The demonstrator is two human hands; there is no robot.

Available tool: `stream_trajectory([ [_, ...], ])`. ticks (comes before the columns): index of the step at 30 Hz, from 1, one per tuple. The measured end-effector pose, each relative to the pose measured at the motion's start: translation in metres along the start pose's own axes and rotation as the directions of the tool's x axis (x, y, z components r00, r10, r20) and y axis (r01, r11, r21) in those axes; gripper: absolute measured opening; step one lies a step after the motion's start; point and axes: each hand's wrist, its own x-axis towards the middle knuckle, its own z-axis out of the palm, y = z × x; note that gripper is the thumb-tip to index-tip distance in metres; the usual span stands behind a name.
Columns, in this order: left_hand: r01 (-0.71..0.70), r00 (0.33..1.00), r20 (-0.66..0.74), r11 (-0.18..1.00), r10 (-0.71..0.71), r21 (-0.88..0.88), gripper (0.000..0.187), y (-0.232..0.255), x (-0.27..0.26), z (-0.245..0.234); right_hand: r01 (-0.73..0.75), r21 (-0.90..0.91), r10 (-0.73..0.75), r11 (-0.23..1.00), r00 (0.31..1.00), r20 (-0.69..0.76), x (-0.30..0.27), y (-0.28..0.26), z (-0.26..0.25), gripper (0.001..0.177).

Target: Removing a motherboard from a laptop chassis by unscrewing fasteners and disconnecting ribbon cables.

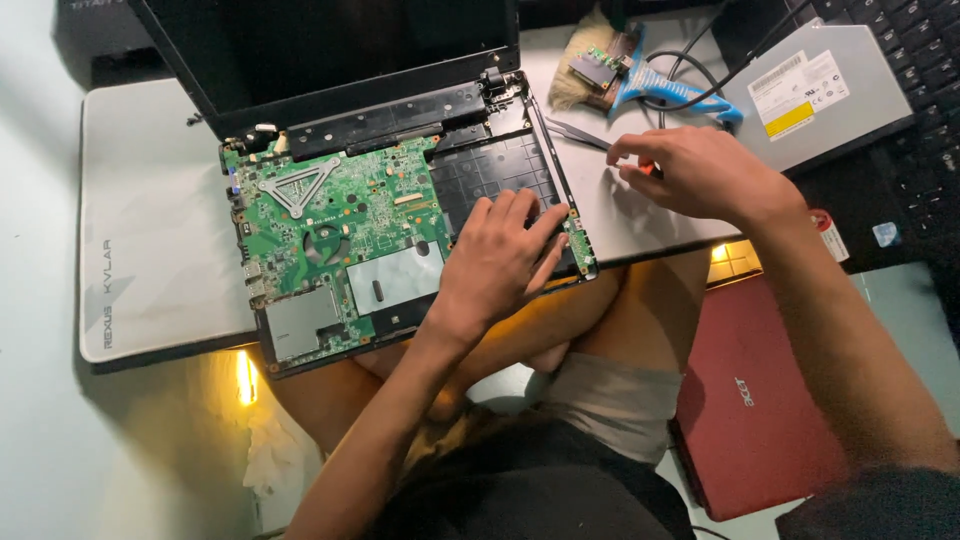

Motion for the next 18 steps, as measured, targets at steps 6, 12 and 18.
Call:
stream_trajectory([
  [6, 0.011, 1.0, 0.003, 1.0, -0.011, -0.013, 0.035, 0.001, 0.0, 0.0, -0.007, 0.036, 0.007, 0.999, 1.0, -0.022, -0.01, -0.026, -0.01, 0.033],
  [12, -0.003, 1.0, -0.014, 1.0, 0.003, 0.005, 0.033, 0.0, 0.0, 0.003, -0.02, 0.07, 0.024, 0.997, 0.998, -0.057, -0.013, -0.02, -0.007, 0.038],
  [18, -0.002, 1.0, -0.011, 1.0, 0.002, -0.008, 0.034, -0.001, 0.0, 0.002, -0.022, 0.041, 0.023, 0.999, 0.999, -0.03, -0.014, -0.024, -0.009, 0.032],
])
